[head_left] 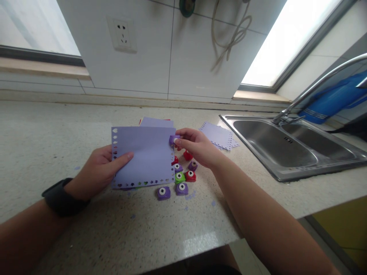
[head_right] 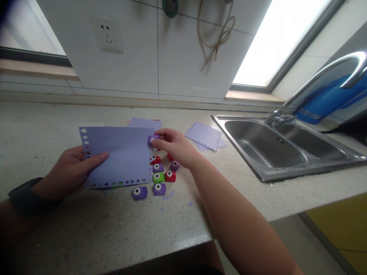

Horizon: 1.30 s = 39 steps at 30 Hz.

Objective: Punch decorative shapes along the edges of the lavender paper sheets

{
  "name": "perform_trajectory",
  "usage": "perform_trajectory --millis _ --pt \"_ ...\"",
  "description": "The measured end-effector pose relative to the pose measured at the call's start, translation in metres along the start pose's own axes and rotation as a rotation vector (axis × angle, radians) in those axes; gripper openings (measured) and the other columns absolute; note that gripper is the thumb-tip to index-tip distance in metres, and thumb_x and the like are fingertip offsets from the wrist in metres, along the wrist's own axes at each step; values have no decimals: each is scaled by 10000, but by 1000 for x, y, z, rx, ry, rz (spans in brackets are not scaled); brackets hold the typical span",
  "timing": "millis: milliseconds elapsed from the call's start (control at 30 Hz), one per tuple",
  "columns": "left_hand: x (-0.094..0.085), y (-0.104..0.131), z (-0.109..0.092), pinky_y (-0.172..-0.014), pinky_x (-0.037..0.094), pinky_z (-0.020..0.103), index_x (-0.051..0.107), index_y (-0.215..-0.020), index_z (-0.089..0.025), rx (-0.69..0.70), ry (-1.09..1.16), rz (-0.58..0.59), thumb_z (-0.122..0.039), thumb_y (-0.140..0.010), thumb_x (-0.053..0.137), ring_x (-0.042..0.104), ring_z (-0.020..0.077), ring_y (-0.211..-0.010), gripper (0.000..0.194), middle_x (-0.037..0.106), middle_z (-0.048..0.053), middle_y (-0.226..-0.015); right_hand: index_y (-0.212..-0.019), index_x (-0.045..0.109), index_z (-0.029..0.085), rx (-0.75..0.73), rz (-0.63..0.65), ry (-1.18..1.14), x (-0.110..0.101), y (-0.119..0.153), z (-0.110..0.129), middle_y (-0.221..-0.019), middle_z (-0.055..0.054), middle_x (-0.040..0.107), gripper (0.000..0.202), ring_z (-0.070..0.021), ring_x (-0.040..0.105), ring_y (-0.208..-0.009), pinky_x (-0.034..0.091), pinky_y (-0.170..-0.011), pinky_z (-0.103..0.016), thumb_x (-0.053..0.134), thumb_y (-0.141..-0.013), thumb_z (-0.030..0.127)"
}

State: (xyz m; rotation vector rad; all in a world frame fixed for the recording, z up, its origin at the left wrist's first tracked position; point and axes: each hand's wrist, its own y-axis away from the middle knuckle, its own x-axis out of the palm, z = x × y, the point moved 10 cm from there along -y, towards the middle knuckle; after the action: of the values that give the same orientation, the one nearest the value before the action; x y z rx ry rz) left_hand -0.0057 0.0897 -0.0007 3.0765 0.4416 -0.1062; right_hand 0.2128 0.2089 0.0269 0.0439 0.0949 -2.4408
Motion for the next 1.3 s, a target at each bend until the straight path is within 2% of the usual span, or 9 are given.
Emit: perform_trajectory --millis 400,567,800,1033,1300 --pt "2 1 5 -607 628 265 765 -943 -250 -49 11 36 -441 -755 837 727 190 -686 278 797 3 -827 -1075 717 231 -25 -8 5 -2 -5 -6 -949 -40 716 346 -148 619 -759 509 -671 -295 826 -796 405" --pt "3 0 5 -598 615 244 761 -930 -241 -31 -24 46 -466 -766 825 718 178 -676 286 802 7 -834 -1074 711 228 -37 1 -38 -1 -6 -7 -973 -41 712 350 -149 627 -812 505 -698 -287 833 -793 397" --pt "-4 -2 1 -728 650 329 762 -957 -215 45 -156 14 -493 -787 796 756 241 -818 327 814 45 -933 -1060 697 233 -20 30 -73 4 -3 -6 -919 -26 693 335 -137 599 -743 475 -599 -262 834 -796 387" --pt "-4 -3 -2 -860 638 365 764 -1071 -231 100 -229 25 -509 -813 766 759 265 -961 380 812 55 -1039 -1021 713 217 -32 58 -91 9 0 -1 -908 -17 692 291 -127 611 -769 473 -611 -240 826 -803 373" --pt "-5 -2 -5 -885 633 402 771 -940 -230 127 -269 17 -509 -801 774 763 284 -965 312 818 58 -960 -1004 709 210 7 72 -136 12 1 -3 -894 -19 704 291 -125 615 -720 490 -573 -235 831 -790 365"
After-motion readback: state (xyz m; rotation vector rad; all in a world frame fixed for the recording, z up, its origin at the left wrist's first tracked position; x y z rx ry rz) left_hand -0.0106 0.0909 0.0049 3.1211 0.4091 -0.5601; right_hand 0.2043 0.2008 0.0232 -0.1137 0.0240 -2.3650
